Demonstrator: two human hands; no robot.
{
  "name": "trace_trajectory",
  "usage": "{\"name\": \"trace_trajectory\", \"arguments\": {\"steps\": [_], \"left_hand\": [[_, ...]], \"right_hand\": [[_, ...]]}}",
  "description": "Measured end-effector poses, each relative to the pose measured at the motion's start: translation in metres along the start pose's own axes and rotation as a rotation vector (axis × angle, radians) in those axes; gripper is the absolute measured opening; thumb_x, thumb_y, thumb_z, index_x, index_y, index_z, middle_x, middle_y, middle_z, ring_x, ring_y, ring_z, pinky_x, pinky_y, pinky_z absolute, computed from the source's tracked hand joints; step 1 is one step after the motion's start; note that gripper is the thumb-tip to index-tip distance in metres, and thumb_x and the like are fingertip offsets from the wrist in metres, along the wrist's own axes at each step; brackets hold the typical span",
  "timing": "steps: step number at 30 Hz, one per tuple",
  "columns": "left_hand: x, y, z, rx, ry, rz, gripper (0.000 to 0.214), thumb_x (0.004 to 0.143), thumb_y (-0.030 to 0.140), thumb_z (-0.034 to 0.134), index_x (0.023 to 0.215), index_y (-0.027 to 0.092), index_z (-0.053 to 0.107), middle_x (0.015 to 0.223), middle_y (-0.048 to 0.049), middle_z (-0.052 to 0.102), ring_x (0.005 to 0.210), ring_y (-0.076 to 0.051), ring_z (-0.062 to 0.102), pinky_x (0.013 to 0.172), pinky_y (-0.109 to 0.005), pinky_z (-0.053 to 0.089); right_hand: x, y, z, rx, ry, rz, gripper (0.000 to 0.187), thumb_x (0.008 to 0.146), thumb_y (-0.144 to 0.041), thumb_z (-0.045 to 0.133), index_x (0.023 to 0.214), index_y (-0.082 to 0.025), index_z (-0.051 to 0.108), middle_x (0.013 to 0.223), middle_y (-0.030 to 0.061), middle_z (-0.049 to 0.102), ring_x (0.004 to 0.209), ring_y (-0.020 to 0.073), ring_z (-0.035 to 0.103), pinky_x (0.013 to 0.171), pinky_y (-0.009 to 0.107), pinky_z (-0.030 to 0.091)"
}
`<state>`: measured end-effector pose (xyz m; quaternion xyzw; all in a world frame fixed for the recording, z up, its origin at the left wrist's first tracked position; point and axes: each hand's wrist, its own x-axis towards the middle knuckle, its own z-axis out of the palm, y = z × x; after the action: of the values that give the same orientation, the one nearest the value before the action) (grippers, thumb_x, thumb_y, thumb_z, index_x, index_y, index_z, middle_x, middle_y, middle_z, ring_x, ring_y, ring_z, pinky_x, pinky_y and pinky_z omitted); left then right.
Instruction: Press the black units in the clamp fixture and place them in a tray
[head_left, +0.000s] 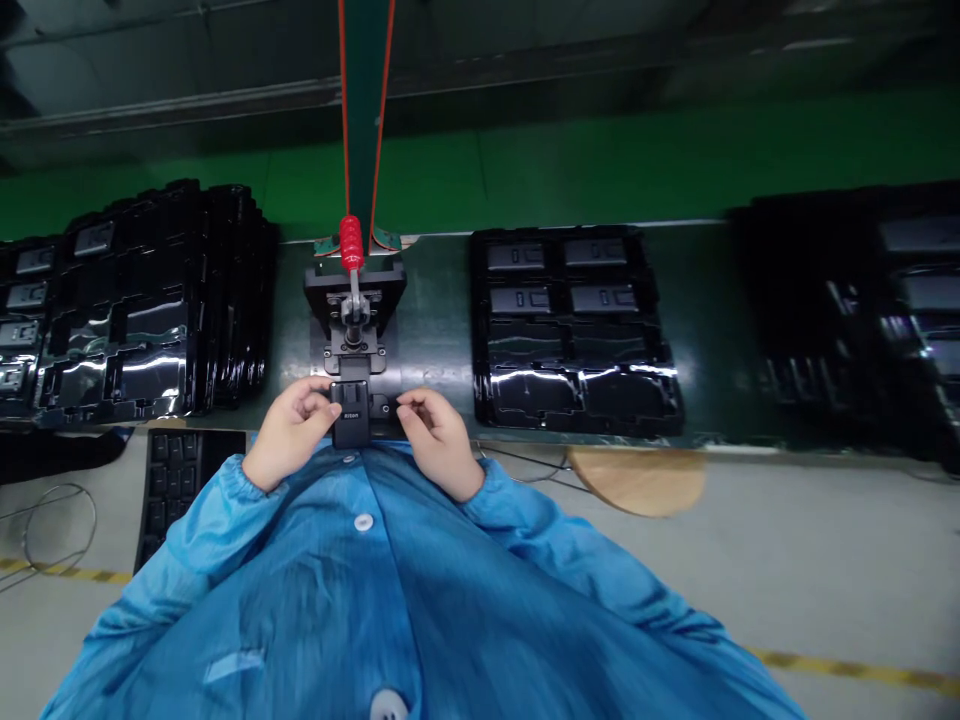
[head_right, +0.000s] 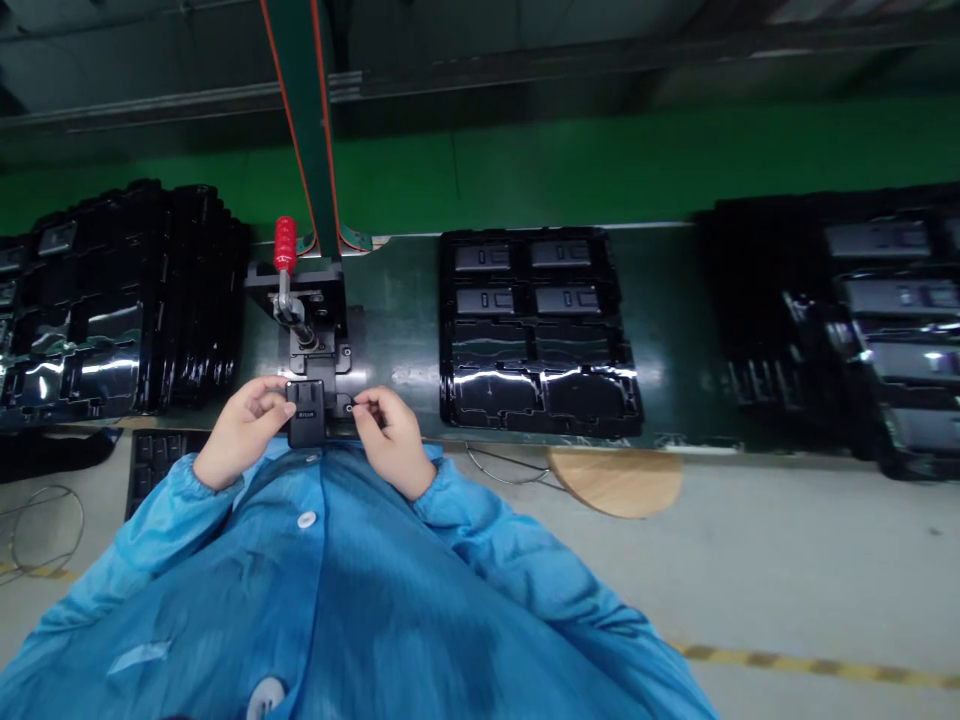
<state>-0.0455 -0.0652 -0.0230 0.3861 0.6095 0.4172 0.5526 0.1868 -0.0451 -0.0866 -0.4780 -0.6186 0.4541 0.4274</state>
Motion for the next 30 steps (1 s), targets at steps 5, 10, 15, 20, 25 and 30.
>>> {"name": "trace_trajectory", "arguments": {"steps": [5,10,15,20,25,30], "left_hand": [[-0.019,0.006,0.002,-0.030,-0.012,0.025,0.046,0.081,0.038,0.087,0.118,0.019,0.066,0.069,0.0051,0.063,0.061,-0.011,0.054,0.061,-0.023,0.043],[-0.026,0.010,0.000,-0.047,-0.031,0.051,0.046,0.082,0.038,0.088,0.118,0.018,0.067,0.070,0.0044,0.063,0.061,-0.011,0.054,0.060,-0.022,0.043],[-0.026,0.004,0.000,-0.088,-0.021,0.082,0.045,0.082,0.037,0.088,0.117,0.019,0.065,0.070,0.0044,0.063,0.062,-0.011,0.054,0.062,-0.023,0.044],[-0.023,-0.001,0.002,-0.131,0.035,0.138,0.043,0.082,0.037,0.088,0.115,0.020,0.066,0.071,0.0042,0.061,0.063,-0.011,0.055,0.063,-0.023,0.046],[-0.023,0.007,0.004,-0.139,0.076,0.217,0.041,0.084,0.040,0.087,0.114,0.020,0.068,0.072,0.0033,0.061,0.062,-0.011,0.055,0.062,-0.022,0.048],[-0.024,0.021,0.009,-0.160,0.059,0.324,0.038,0.088,0.038,0.085,0.117,0.021,0.069,0.076,0.0015,0.064,0.063,-0.011,0.058,0.061,-0.022,0.051]], "right_hand": [[0.007,-0.028,0.013,0.331,-0.164,0.173,0.020,0.099,-0.039,0.068,0.111,-0.024,0.067,0.085,0.0000,0.063,0.075,0.0158,0.060,0.070,0.030,0.053],[0.011,-0.037,0.021,0.432,-0.224,0.213,0.023,0.095,-0.041,0.074,0.106,-0.024,0.065,0.086,-0.0005,0.063,0.075,0.0154,0.060,0.072,0.031,0.055],[0.009,-0.038,0.030,0.459,-0.201,0.195,0.028,0.094,-0.045,0.076,0.108,-0.024,0.063,0.092,0.0008,0.065,0.080,0.0157,0.062,0.076,0.032,0.057],[0.015,-0.039,0.041,0.510,-0.155,0.175,0.039,0.090,-0.051,0.081,0.112,-0.026,0.061,0.104,0.0035,0.068,0.092,0.0177,0.066,0.084,0.034,0.059],[0.023,-0.052,0.036,0.528,-0.190,0.141,0.043,0.092,-0.057,0.080,0.116,-0.027,0.061,0.101,0.0029,0.067,0.092,0.0184,0.065,0.082,0.034,0.059],[0.029,-0.079,0.023,0.534,-0.166,0.085,0.044,0.091,-0.060,0.081,0.113,-0.028,0.061,0.100,0.0026,0.066,0.089,0.0184,0.064,0.079,0.034,0.058]]}}
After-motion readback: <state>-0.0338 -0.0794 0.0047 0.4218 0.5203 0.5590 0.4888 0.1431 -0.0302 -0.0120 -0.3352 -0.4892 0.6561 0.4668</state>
